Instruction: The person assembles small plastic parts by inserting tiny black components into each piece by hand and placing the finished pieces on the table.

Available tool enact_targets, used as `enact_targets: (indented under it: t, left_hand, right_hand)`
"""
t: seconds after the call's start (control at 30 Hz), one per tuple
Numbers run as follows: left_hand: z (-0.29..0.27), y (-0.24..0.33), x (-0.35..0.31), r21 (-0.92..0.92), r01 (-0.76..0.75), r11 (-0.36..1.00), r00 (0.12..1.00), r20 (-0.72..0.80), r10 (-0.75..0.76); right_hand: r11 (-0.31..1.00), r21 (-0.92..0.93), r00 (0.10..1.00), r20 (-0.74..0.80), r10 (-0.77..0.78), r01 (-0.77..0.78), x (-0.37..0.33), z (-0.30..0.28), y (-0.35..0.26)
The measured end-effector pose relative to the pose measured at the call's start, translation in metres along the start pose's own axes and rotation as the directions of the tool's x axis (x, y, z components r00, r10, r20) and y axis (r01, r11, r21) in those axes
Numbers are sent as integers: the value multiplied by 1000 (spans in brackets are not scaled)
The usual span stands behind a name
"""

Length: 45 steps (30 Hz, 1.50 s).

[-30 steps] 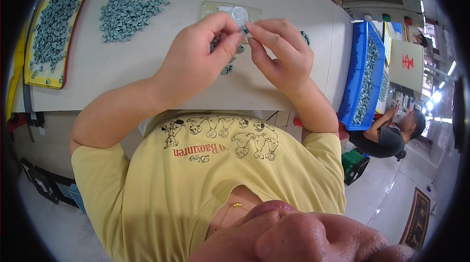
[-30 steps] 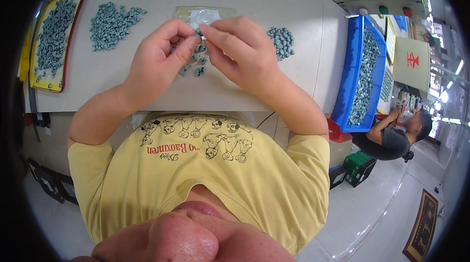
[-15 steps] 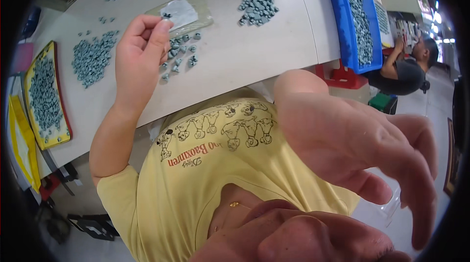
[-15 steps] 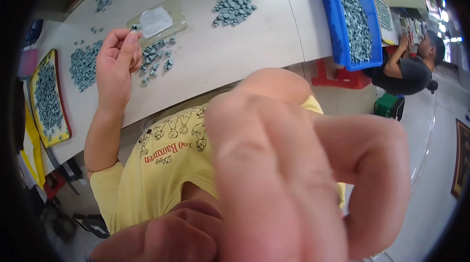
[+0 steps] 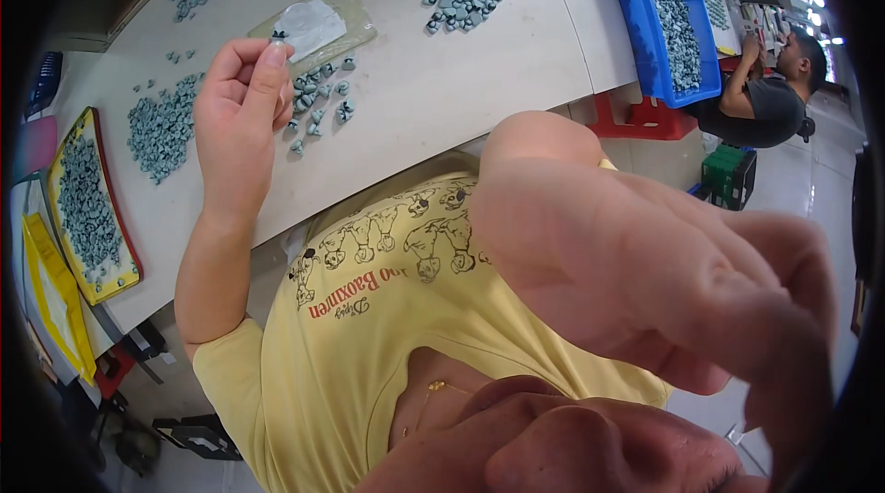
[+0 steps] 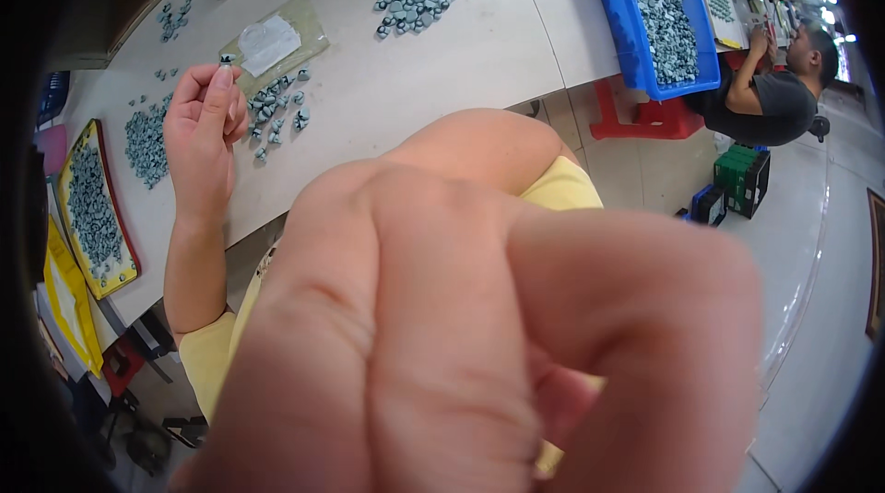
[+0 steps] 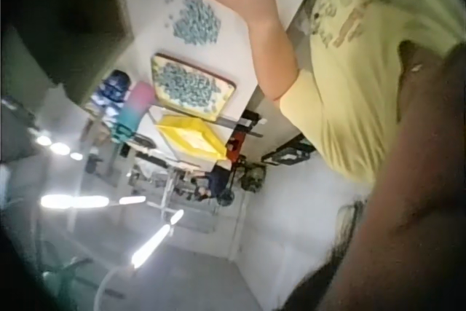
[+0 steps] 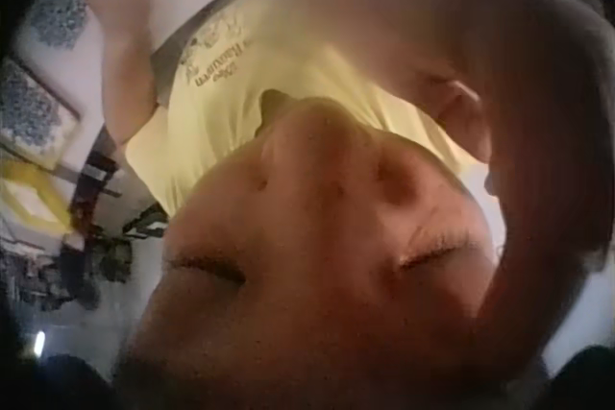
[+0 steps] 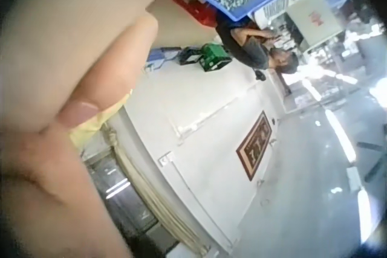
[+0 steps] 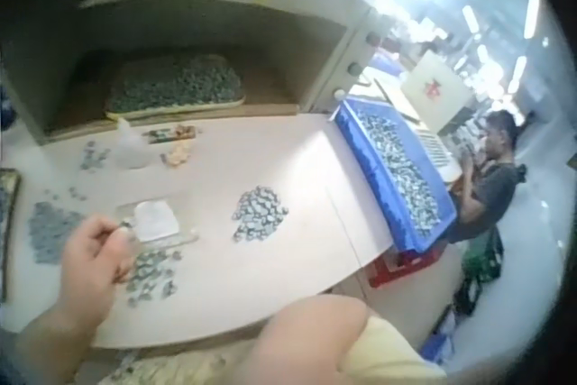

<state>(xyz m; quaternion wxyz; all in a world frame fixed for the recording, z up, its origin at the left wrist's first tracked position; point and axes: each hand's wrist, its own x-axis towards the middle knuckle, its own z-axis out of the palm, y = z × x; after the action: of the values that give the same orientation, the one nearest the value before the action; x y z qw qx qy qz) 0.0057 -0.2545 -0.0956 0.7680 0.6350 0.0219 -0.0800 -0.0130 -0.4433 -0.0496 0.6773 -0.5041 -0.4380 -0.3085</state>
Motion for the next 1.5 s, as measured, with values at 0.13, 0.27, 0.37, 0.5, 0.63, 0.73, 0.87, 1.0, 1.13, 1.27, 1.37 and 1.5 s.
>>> enact_targets:
  t: [0.13, 0.27, 0.37, 0.5, 0.63, 0.73, 0.87, 1.0, 1.13, 1.27, 1.37, 1.5]
  left_hand:
    - [-1, -1, 1, -29, -10, 1000, 1000, 7, 10]
    - [-3, -3, 1, -21, -12, 1000, 1000, 5, 12]
    - [0, -4, 3, -28, -12, 1000, 1000, 23, 13]
    - [-11, -6, -5, -14, -3, 1000, 999, -32, 2]
    - [-4, -5, 2, -17, -8, 1000, 1000, -10, 7]
    - [0, -6, 5, -51, -26, 998, 998, 48, 29]
    - [-13, -7, -5, -11, 1, 1000, 998, -65, -2]
    - [-4, -9, 5, -11, -17, 1000, 1000, 10, 17]
    - [-11, -11, 2, -21, -10, 1000, 1000, -8, 10]
    - [-4, -9, 6, -14, -21, 1000, 1000, 8, 21]
    - [-6, -12, 5, -20, -20, 1000, 1000, 14, 20]
    - [-5, -10, 5, -16, -16, 1000, 1000, 0, 16]
  right_hand:
    - [999, 41, 1000, -11, -20, 21, 1, -2, 3]
    - [994, 97, 999, -17, -45, 46, 4, -2, 4]
    - [991, 120, 998, -25, -65, 67, 6, 2, -12]
    - [972, 225, 997, -45, -64, 73, 14, -26, -55]
    - [965, 239, 994, -56, -94, 104, 15, -6, -43]
    - [963, 239, 991, -61, -117, 128, 11, 1, -23]
    - [918, 376, 990, -100, -99, 129, 27, -50, -90]
    - [917, 363, 985, -104, -138, 167, 14, 4, -28]
    - [884, 431, 982, -128, -139, 182, 22, -9, -64]
    - [868, 447, 975, -141, -170, 216, 22, 13, -57]
    - [845, 480, 971, -152, -183, 234, 29, -28, -64]
    - [808, 528, 964, -181, -193, 260, 45, -14, -73]
